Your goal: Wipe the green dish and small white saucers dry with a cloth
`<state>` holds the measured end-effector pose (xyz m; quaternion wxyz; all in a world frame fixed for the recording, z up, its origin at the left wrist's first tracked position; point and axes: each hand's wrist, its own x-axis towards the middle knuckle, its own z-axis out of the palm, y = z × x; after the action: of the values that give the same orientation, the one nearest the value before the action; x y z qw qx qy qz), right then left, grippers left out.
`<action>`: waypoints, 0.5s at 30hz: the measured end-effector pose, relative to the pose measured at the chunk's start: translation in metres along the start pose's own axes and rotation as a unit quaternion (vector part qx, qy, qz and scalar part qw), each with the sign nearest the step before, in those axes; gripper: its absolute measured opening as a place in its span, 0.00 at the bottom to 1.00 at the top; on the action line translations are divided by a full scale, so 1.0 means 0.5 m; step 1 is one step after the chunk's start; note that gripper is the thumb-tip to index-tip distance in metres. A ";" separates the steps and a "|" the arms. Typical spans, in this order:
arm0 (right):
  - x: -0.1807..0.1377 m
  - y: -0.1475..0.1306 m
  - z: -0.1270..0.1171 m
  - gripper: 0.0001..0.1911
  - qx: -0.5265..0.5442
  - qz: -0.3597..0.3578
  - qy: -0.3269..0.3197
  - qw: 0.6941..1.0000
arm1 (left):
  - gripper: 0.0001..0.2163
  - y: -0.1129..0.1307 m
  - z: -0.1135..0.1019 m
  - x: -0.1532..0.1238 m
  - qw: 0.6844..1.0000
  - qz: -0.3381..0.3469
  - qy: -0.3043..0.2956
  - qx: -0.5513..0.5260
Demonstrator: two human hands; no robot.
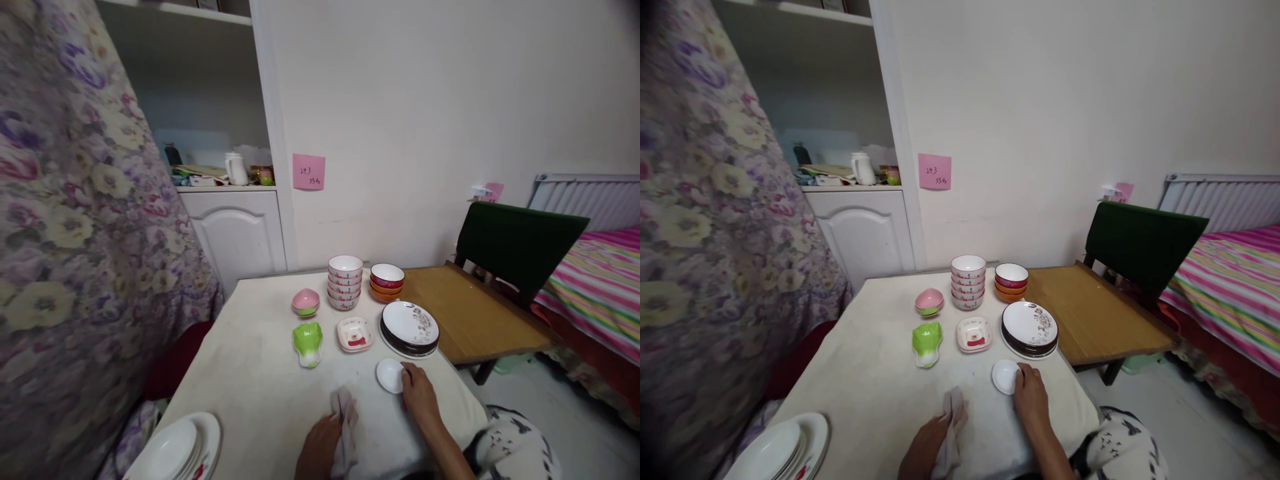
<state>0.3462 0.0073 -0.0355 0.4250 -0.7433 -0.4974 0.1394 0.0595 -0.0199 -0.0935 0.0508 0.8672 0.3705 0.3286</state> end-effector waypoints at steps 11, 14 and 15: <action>-0.051 -0.025 -0.036 0.21 0.115 -0.017 0.012 0.993 | 0.11 0.108 -0.124 0.050 0.947 -0.265 0.009 -0.184; -0.080 -0.116 -0.022 0.17 0.161 -0.040 -0.063 0.984 | 0.13 0.118 -0.168 0.049 0.947 -0.283 0.024 -0.150; -0.093 -0.156 -0.011 0.15 0.177 -0.061 -0.090 0.978 | 0.12 0.116 -0.174 0.045 0.949 -0.278 0.020 -0.147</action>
<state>0.2794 -0.0241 0.0180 0.5112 -0.6085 -0.5458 0.2655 0.0534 -0.0598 0.0056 0.2596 0.7058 0.5459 0.3694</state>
